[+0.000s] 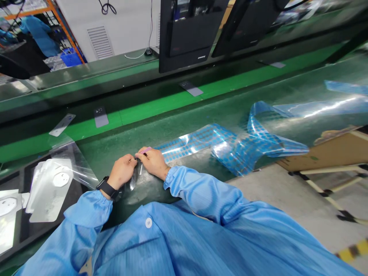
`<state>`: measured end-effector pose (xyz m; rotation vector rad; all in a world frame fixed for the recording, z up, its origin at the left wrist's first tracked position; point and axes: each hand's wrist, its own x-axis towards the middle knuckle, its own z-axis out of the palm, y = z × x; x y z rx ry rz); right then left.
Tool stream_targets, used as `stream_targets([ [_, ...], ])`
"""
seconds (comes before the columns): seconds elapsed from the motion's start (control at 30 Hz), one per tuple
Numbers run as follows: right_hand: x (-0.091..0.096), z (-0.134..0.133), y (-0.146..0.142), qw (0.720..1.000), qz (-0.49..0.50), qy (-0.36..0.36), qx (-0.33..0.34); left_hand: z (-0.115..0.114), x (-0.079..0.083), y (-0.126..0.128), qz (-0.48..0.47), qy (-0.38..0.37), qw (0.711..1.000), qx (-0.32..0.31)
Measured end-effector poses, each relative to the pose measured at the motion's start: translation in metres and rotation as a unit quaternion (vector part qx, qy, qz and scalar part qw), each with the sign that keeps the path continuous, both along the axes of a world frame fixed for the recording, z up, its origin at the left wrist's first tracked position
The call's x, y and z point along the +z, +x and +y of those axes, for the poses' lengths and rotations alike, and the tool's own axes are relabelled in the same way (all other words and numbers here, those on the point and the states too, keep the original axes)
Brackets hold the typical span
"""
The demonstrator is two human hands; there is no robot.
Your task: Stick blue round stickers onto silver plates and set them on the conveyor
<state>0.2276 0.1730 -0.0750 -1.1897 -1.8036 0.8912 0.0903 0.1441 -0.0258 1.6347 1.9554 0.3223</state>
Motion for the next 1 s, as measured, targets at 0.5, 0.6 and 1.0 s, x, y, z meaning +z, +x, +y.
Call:
stream_targets([
  [0.5, -0.004, 0.001, 0.012, 0.978, 0.187, -0.087, 0.026, -0.004, -0.008, -0.004, -0.082, -0.012, 0.995, 0.052],
  [0.6, -0.005, -0.001, 0.011, 0.989, 0.137, -0.031, 0.039, -0.003, -0.009, -0.003, -0.089, -0.009, 0.995, 0.052],
  [1.0, -0.008, 0.006, 0.002, 0.995, 0.095, -0.027, -0.014, -0.015, -0.007, -0.004, -0.1, 0.015, 0.995, 0.024],
])
